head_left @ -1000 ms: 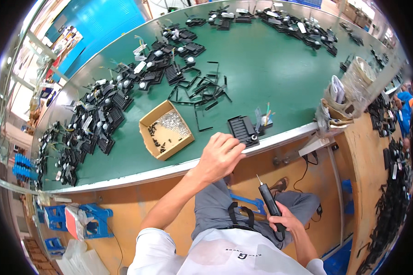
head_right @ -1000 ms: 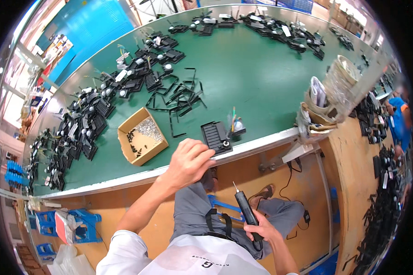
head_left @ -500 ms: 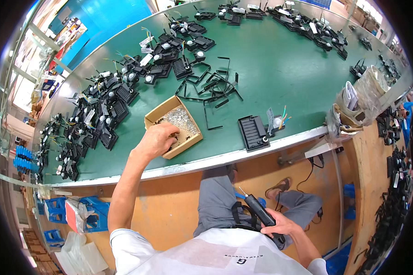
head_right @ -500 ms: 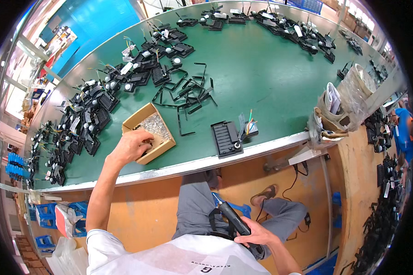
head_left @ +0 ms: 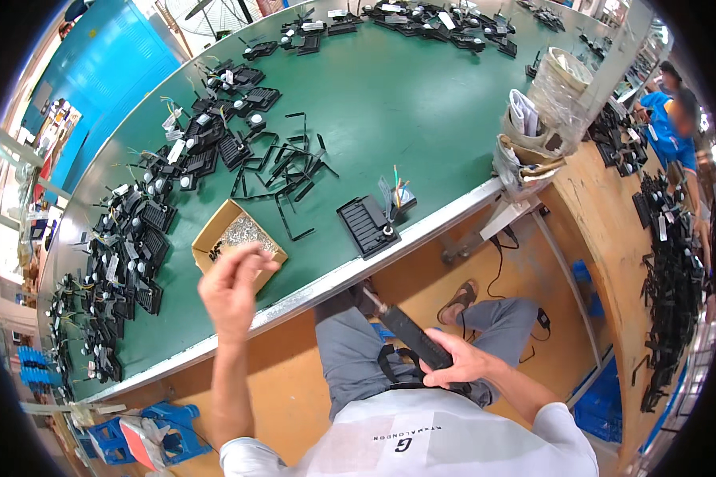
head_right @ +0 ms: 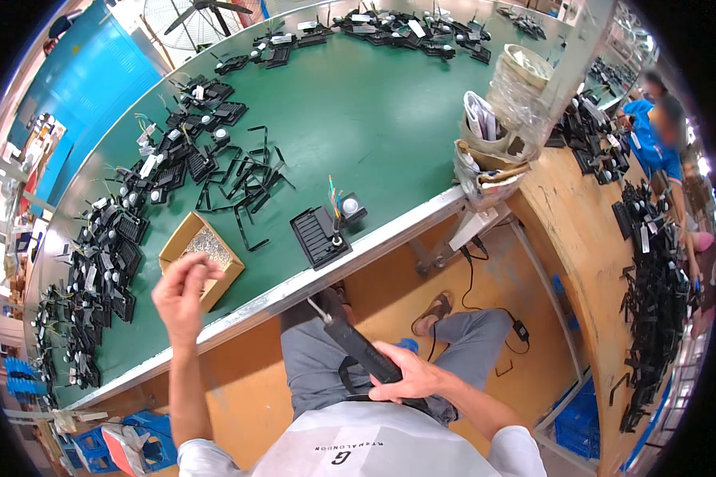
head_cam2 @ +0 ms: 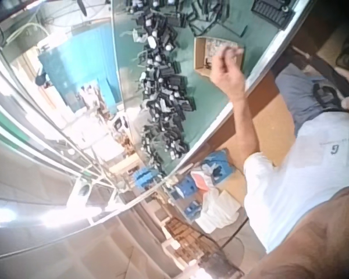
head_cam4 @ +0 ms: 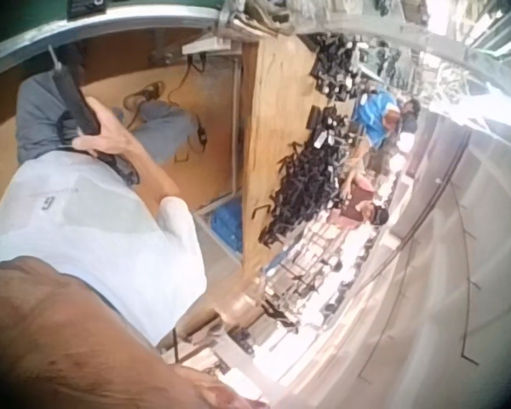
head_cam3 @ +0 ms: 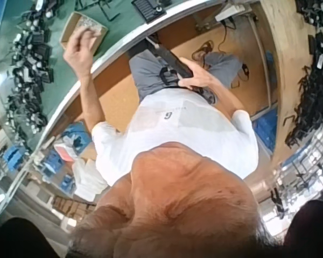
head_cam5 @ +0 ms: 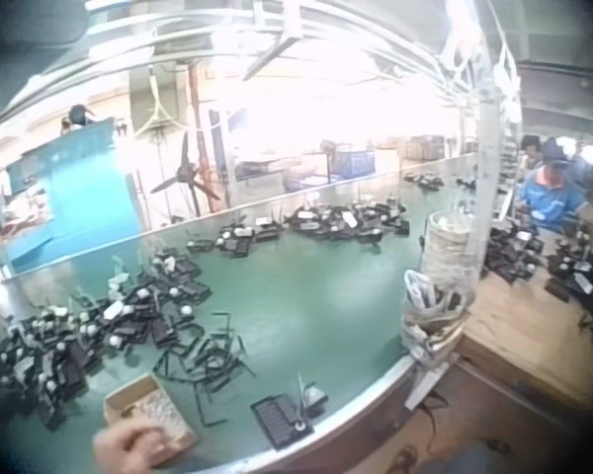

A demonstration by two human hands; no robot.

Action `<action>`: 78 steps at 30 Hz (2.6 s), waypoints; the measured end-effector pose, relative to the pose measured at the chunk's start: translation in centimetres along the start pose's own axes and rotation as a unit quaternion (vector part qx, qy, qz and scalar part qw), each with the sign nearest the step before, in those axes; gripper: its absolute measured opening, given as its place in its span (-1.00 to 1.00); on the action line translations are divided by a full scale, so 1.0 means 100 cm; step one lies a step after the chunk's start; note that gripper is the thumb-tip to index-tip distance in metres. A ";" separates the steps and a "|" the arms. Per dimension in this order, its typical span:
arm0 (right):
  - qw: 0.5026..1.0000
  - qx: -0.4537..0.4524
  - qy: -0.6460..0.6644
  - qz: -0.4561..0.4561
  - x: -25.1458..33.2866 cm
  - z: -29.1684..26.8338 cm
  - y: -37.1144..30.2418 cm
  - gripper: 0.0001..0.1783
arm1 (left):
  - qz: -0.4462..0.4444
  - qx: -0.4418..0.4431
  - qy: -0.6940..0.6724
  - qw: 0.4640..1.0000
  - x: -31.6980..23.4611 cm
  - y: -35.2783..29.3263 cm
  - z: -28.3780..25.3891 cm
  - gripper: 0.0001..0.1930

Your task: The person attaches screws to a small black electronic module using an electric screwdriver.

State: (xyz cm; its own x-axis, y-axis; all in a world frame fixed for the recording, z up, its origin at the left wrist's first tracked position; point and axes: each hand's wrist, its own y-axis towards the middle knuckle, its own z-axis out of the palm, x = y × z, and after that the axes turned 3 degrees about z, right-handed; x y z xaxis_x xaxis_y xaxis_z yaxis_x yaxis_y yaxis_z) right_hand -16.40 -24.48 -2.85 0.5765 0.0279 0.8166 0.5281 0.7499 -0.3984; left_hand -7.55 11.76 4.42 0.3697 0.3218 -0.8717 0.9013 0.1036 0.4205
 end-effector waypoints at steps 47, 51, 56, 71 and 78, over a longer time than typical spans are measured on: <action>0.925 -0.229 -0.275 -0.127 -0.006 0.032 0.035 -0.20 | -0.308 0.027 -0.441 0.842 0.003 -0.066 0.115 -0.78; 0.945 -0.194 -0.232 -0.122 -0.004 0.027 0.031 -0.19 | -0.089 0.048 -0.034 0.994 0.014 -0.036 0.053 -0.85; 0.946 -0.188 -0.236 -0.119 -0.011 0.021 0.024 -0.21 | 0.059 0.073 0.352 0.931 0.061 0.027 -0.046 -0.85; 0.950 -0.204 -0.233 -0.052 -0.020 0.019 0.014 -0.23 | 0.078 0.170 0.400 0.897 0.101 0.048 -0.048 -0.91; 0.964 -0.173 -0.193 -0.058 -0.025 0.014 0.014 -0.18 | 0.042 0.121 0.392 0.911 0.091 0.050 -0.053 -0.90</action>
State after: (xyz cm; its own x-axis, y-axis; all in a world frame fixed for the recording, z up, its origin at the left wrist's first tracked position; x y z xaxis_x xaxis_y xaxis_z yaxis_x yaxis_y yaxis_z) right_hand -17.98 -22.58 -4.83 0.2603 0.2513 0.9323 0.7906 0.4988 -0.3552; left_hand -0.92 20.23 -0.10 0.2513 0.9021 -0.3508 0.9356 -0.1336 0.3268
